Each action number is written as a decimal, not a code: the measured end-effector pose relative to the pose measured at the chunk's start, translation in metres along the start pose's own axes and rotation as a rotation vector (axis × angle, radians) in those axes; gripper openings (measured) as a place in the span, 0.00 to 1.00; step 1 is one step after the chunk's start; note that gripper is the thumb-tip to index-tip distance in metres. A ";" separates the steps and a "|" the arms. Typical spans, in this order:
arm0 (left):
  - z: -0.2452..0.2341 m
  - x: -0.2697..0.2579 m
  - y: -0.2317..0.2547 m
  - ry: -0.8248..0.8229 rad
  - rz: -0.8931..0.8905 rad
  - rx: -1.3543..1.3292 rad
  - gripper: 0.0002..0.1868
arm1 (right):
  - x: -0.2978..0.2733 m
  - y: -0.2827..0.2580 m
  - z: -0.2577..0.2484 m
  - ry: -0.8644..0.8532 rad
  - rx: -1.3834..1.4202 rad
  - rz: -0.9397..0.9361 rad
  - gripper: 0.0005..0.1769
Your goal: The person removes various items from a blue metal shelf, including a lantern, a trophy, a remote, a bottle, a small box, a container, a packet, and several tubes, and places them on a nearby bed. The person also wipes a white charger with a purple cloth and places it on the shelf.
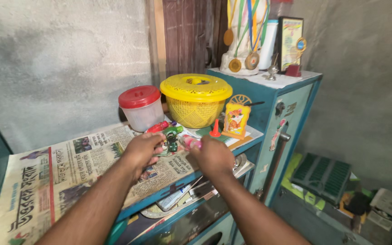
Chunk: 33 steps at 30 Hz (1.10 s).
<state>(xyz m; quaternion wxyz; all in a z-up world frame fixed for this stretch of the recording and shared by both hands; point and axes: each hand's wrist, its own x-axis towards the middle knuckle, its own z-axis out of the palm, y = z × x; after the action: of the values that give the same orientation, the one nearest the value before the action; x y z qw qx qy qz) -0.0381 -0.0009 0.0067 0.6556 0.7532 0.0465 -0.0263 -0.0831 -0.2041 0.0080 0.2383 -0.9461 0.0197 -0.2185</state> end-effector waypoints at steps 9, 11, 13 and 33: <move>0.007 -0.074 -0.020 -0.161 0.114 -0.134 0.14 | -0.110 -0.019 -0.070 0.197 0.227 0.110 0.23; 0.008 -0.099 -0.027 -0.195 0.101 -0.142 0.15 | -0.140 -0.025 -0.086 0.179 0.275 0.129 0.23; 0.010 -0.129 -0.033 -0.209 0.059 -0.124 0.16 | -0.169 -0.027 -0.103 0.160 0.305 0.157 0.23; 0.016 -0.464 -0.072 0.014 0.252 -0.126 0.31 | -0.459 -0.034 -0.230 0.198 0.335 -0.378 0.19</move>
<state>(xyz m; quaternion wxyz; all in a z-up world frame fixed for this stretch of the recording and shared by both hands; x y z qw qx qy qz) -0.5069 -0.0234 -0.0203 0.6995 0.7104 -0.0423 0.0642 -0.5977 -0.2105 0.0204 0.3435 -0.8543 -0.1705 -0.3510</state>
